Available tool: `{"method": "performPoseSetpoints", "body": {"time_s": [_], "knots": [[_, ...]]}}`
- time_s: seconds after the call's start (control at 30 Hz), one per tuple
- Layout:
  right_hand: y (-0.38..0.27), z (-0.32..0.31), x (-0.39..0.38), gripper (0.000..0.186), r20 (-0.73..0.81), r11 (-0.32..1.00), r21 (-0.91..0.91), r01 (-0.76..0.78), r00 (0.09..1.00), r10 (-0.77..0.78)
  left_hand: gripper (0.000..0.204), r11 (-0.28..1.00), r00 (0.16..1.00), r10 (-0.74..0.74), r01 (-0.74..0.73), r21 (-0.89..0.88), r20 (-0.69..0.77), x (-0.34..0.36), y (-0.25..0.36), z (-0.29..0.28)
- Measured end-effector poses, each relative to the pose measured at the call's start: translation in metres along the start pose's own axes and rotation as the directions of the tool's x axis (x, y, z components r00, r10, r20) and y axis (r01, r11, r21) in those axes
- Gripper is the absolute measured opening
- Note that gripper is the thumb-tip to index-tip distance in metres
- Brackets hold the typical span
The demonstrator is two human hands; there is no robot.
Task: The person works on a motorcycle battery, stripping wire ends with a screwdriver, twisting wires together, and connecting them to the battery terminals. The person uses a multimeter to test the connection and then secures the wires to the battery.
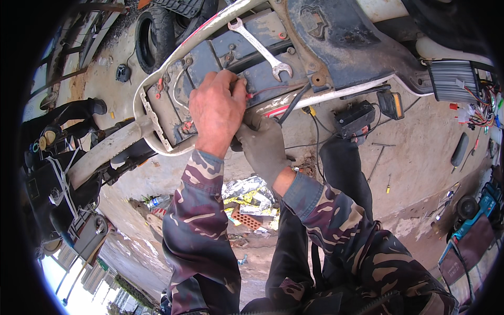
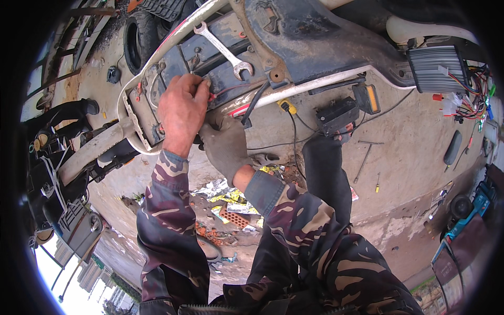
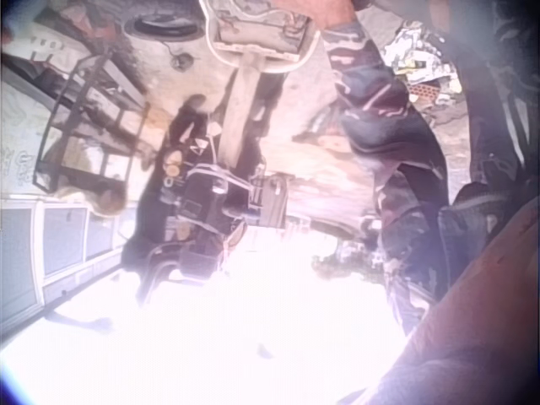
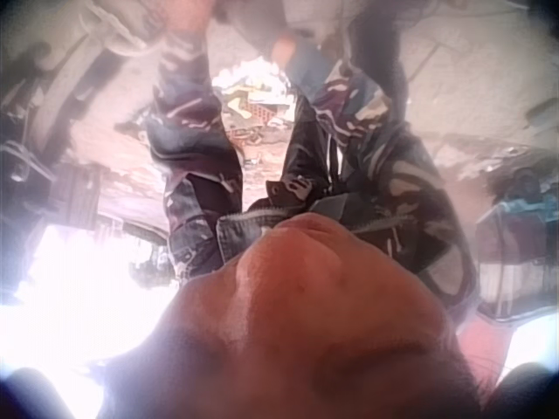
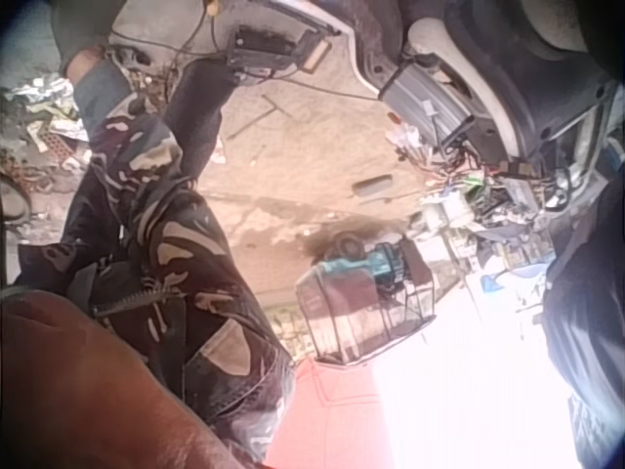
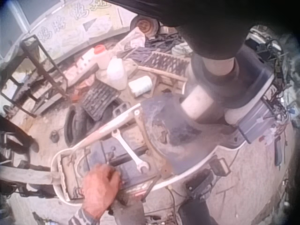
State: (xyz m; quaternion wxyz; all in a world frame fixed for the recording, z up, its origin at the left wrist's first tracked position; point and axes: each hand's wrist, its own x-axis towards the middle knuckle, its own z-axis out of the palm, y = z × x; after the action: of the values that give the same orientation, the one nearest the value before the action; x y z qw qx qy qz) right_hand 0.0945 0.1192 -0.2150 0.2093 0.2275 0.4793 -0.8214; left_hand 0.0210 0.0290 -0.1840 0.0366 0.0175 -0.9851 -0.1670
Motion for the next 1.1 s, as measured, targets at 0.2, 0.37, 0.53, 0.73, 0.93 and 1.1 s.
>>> {"method": "performPoseSetpoints", "body": {"time_s": [0.2, 0.37, 0.53, 0.73, 0.93, 1.1], "knots": [[-0.005, 0.000, -0.003, 0.015, 0.010, 0.999, -0.007, -0.047, 0.999, 0.047, 0.010, 0.996, 1.000, -0.001, 0.001, -0.091, 0.010, 0.003, -0.003, 0.002], [-0.009, -0.003, -0.005, 0.014, 0.055, 0.996, 0.015, -0.088, 0.995, 0.087, 0.011, 0.993, 1.000, 0.004, -0.002, -0.120, 0.018, 0.003, -0.005, 0.004], [-0.006, -0.001, -0.006, 0.014, 0.039, 0.996, 0.047, -0.076, 0.996, 0.074, 0.014, 0.985, 1.000, -0.014, 0.017, -0.169, 0.018, 0.003, -0.005, 0.003], [-0.007, -0.002, -0.007, 0.018, 0.049, 0.991, 0.021, -0.131, 0.990, 0.130, 0.018, 0.961, 0.990, -0.119, 0.135, -0.240, 0.080, -0.001, -0.009, -0.006], [-0.008, -0.001, -0.006, 0.018, 0.041, 0.991, 0.021, -0.132, 0.990, 0.131, 0.016, 0.987, 0.999, -0.037, 0.035, -0.157, -0.006, 0.000, -0.012, -0.008], [-0.008, 0.001, -0.007, 0.013, 0.010, 0.993, 0.061, -0.104, 0.995, 0.104, 0.014, 0.999, 0.999, 0.033, -0.033, -0.030, -0.002, 0.003, -0.008, -0.003]]}}
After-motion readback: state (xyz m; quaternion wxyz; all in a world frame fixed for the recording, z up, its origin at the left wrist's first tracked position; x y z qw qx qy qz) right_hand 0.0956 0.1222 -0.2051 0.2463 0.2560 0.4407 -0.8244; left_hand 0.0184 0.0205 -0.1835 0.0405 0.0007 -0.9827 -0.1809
